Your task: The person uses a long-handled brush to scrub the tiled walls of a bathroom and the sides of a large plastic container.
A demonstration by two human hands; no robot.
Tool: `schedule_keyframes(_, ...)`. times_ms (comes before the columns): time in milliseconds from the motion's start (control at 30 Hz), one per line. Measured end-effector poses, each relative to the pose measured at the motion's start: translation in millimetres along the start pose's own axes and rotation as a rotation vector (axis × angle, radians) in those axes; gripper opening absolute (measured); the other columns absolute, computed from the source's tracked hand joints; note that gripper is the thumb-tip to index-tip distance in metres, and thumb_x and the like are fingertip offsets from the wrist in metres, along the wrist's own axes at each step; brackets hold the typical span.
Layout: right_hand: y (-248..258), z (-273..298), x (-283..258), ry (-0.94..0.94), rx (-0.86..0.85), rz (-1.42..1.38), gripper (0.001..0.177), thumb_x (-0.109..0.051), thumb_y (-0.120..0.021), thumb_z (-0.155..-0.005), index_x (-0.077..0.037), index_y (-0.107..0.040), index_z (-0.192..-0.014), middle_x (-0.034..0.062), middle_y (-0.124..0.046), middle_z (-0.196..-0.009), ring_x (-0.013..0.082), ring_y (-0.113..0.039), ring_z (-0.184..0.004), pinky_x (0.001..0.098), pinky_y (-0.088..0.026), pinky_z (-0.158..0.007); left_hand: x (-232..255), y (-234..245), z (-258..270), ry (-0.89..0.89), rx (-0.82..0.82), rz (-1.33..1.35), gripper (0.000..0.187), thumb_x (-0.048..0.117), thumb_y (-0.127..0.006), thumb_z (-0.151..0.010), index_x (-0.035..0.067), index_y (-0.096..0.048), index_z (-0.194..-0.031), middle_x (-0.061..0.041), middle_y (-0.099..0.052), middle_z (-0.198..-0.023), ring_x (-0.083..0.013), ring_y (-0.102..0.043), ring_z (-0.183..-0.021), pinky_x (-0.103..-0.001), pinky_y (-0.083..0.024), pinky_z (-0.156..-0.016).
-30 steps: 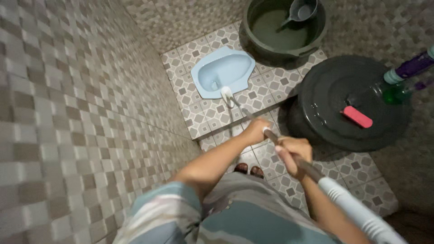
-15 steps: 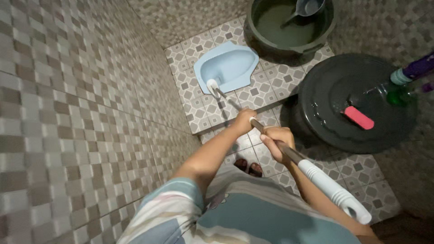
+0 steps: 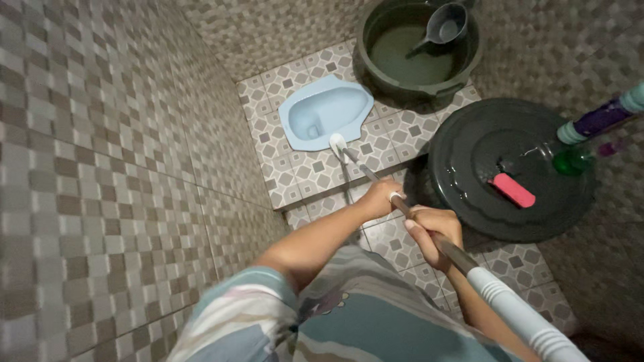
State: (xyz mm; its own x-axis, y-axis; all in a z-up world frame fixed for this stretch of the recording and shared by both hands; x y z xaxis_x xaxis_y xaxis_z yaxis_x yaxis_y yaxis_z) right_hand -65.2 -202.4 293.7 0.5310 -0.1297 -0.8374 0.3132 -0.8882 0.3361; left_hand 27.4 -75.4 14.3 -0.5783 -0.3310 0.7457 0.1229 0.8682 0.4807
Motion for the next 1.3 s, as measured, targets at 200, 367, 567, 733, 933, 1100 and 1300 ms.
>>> schedule_keyframes(200, -14, -18, 15, 0.018, -0.071, -0.042, 0.027, -0.001, -0.063, -0.093, 0.001, -0.048, -0.071, 0.0095, -0.051, -0.069, 0.0202, -0.052, -0.067, 0.0391, -0.047, -0.076, -32, 28, -29, 0.122, -0.023, -0.071, 0.011, 0.009, -0.077, -0.072, 0.01, -0.069, -0.08, -0.014, -0.067, -0.082, -0.0388, -0.064, -0.086, -0.048, -0.052, -0.078)
schedule_keyframes(367, -6, -62, -15, 0.149, -0.054, -0.187, 0.021, -0.013, -0.064, -0.092, -0.002, -0.054, -0.076, 0.008, -0.062, -0.08, 0.0249, -0.064, -0.086, 0.0491, -0.05, -0.108, -40, 78, -57, 0.067, 0.07, -0.094, 0.012, 0.009, -0.075, -0.068, 0.008, -0.066, -0.076, -0.017, -0.067, -0.081, -0.0401, -0.064, -0.084, -0.049, -0.051, -0.076)
schedule_keyframes(567, -30, -132, 14, 0.191, -0.013, -0.223, 0.025, -0.014, -0.062, -0.095, -0.002, -0.055, -0.074, 0.0091, -0.063, -0.076, 0.0245, -0.065, -0.078, 0.0474, -0.055, -0.098, -123, 129, -96, 0.156, 0.094, -0.262, 0.013, 0.011, -0.075, -0.078, 0.005, -0.063, -0.077, -0.019, -0.066, -0.084, -0.0433, -0.063, -0.088, -0.052, -0.05, -0.079)
schedule_keyframes(733, -70, -190, 80, 0.205, 0.007, -0.224, 0.027, -0.004, -0.062, -0.093, -0.001, -0.051, -0.069, 0.0086, -0.057, -0.066, 0.0235, -0.061, -0.068, 0.0441, -0.057, -0.086, -194, 166, -110, 0.251, 0.086, -0.236, 0.01, 0.012, -0.075, -0.074, 0.008, -0.067, -0.077, -0.02, -0.065, -0.087, -0.0433, -0.063, -0.089, -0.052, -0.051, -0.081)
schedule_keyframes(933, -106, -234, 132, 0.093, 0.084, -0.019, 0.023, 0.004, -0.057, -0.087, 0.003, -0.045, -0.067, 0.0143, -0.05, -0.065, 0.0274, -0.057, -0.064, 0.0377, -0.054, -0.074, -202, 195, -123, 0.029, 0.339, -0.142, 0.035, 0.032, -0.085, -0.064, 0.006, -0.064, -0.075, -0.019, -0.063, -0.082, -0.0426, -0.061, -0.087, -0.064, -0.033, -0.101)
schedule_keyframes(1100, -94, -233, 113, 0.057, 0.121, 0.019, 0.018, 0.0, -0.059, -0.087, 0.0, -0.05, -0.07, 0.0112, -0.054, -0.068, 0.0281, -0.061, -0.065, 0.0402, -0.053, -0.076, -204, 175, -131, 0.133, 0.048, -0.199, 0.036, 0.031, -0.079, -0.084, 0.009, -0.058, -0.064, -0.014, -0.062, -0.071, -0.0379, -0.062, -0.084, -0.059, -0.041, -0.102)
schedule_keyframes(1300, -111, -258, 129, -0.044, 0.154, 0.173, 0.009, -0.001, -0.061, -0.085, 0.005, -0.062, -0.078, 0.0162, -0.061, -0.073, 0.028, -0.062, -0.064, 0.0361, -0.048, -0.063, -257, 175, -147, 0.081, 0.029, -0.039, 0.014, 0.018, -0.072, -0.069, 0.014, -0.062, -0.061, -0.01, -0.065, -0.07, -0.0331, -0.064, -0.078, -0.052, -0.042, -0.088)
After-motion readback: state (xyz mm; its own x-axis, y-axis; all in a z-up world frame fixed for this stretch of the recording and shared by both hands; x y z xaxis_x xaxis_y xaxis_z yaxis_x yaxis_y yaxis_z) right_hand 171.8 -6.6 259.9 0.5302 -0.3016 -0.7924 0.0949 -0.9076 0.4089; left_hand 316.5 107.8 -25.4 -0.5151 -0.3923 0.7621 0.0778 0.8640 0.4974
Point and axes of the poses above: each hand's wrist, its own z-axis away from the middle knuckle, its own y-axis out of the back of the hand, x = y × z, the point moved 3 cm from there along -z, towards the middle knuckle
